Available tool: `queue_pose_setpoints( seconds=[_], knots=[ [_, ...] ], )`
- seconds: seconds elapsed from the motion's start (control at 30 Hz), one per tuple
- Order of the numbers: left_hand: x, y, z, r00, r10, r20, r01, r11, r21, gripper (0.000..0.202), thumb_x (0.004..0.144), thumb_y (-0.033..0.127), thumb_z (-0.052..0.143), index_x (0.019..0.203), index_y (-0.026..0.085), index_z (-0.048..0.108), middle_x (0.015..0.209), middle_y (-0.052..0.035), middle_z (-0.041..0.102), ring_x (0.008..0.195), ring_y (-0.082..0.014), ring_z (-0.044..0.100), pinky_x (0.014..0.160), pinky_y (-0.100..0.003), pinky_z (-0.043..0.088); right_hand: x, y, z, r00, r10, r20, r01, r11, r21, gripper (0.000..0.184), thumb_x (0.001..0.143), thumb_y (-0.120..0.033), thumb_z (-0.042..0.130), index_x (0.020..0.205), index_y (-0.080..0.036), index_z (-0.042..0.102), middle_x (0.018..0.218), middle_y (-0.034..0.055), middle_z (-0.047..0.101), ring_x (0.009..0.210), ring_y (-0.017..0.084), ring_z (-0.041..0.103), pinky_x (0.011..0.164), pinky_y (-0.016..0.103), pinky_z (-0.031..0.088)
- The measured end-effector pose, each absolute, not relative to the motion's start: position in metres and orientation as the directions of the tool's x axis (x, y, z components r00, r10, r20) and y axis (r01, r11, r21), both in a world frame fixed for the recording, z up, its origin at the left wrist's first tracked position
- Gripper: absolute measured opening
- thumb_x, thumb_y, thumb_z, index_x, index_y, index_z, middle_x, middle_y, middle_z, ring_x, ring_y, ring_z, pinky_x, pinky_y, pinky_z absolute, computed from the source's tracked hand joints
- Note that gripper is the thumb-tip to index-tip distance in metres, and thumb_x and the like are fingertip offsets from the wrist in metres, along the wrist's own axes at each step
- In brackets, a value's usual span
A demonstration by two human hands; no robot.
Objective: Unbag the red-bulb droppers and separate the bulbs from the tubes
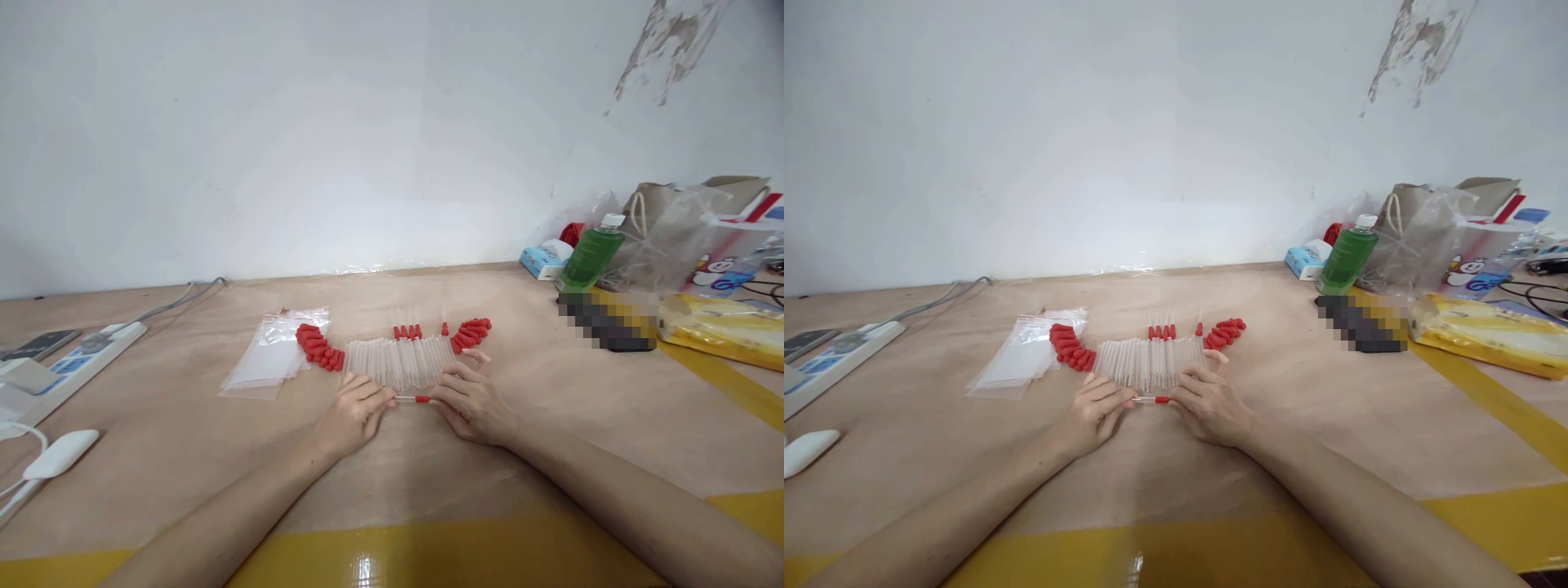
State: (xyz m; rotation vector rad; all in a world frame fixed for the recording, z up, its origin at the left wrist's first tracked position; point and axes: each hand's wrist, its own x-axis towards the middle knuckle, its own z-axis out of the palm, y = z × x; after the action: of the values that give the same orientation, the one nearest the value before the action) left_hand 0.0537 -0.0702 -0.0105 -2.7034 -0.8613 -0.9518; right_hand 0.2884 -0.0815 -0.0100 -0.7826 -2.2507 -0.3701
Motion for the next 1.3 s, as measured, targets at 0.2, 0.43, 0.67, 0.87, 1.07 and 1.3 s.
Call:
queue_pose_setpoints(
  seconds=[0.2,0.43,0.67,0.87,1.07,1.3],
  knots=[
    [0.053,-0.068,-0.013,0.633,0.472,0.614,0.552,-0.831,0.069,0.014,0.085,0.017,0.046,0.087,0.017,0.060,0.066,-0.0011,0.059,0.064,-0.0132,0.046,0.062,-0.029,0.031,0.289,-0.082,-0.010,-0.568,0.434,0.699,0.624,0.781,0.023,0.015,0.081,-0.016,0.046,0.073,-0.018,0.058,0.063,-0.0011,0.053,0.072,0.014,0.047,0.090,0.041,0.023],
    [0.054,-0.069,-0.013,0.633,0.461,0.621,0.541,-0.838,0.071,0.014,0.085,0.016,0.046,0.087,0.017,0.060,0.067,-0.0013,0.059,0.064,-0.0133,0.047,0.062,-0.028,0.032,0.288,-0.083,-0.011,-0.563,0.447,0.696,0.615,0.789,-0.009,0.012,0.079,-0.016,0.046,0.073,-0.018,0.056,0.062,-0.0015,0.052,0.072,0.014,0.047,0.091,0.043,0.022],
    [0.055,-0.070,-0.012,0.635,0.438,0.636,0.534,-0.844,0.049,0.015,0.085,0.016,0.045,0.085,0.017,0.060,0.065,-0.0011,0.059,0.063,-0.0130,0.047,0.061,-0.028,0.032,0.287,-0.083,-0.010,-0.522,0.427,0.738,0.623,0.782,-0.012,0.011,0.075,-0.017,0.048,0.064,-0.018,0.051,0.057,-0.0032,0.047,0.066,0.013,0.044,0.088,0.040,0.027],
    [0.054,-0.070,-0.010,0.627,0.405,0.666,0.501,-0.864,0.054,0.016,0.085,0.013,0.044,0.090,0.017,0.058,0.071,-0.0025,0.062,0.064,-0.0131,0.049,0.061,-0.028,0.036,0.289,-0.084,-0.009,-0.494,0.421,0.760,0.645,0.764,-0.004,0.008,0.072,-0.020,0.048,0.064,-0.018,0.049,0.058,-0.0033,0.047,0.065,0.013,0.043,0.088,0.040,0.027],
    [0.041,-0.062,-0.010,0.376,0.552,0.744,0.629,-0.742,0.233,0.018,0.086,0.014,0.044,0.097,0.017,0.058,0.079,-0.0036,0.057,0.072,-0.0132,0.052,0.068,-0.028,0.042,0.308,-0.073,-0.013,-0.271,0.510,0.817,0.723,0.668,-0.177,0.007,0.075,-0.018,0.046,0.070,-0.018,0.051,0.063,-0.0008,0.050,0.064,0.013,0.046,0.080,0.038,0.034],
    [0.061,-0.042,0.003,0.344,0.590,0.730,0.661,-0.705,0.259,0.029,0.085,0.011,0.039,0.109,0.016,0.053,0.084,-0.0044,0.050,0.077,-0.0135,0.051,0.069,-0.026,0.045,0.340,-0.039,0.000,0.184,0.602,0.777,0.695,0.479,-0.536,0.021,0.080,-0.026,0.049,0.091,-0.016,0.063,0.081,0.0072,0.054,0.075,0.016,0.050,0.064,0.030,0.043]
  ],
)
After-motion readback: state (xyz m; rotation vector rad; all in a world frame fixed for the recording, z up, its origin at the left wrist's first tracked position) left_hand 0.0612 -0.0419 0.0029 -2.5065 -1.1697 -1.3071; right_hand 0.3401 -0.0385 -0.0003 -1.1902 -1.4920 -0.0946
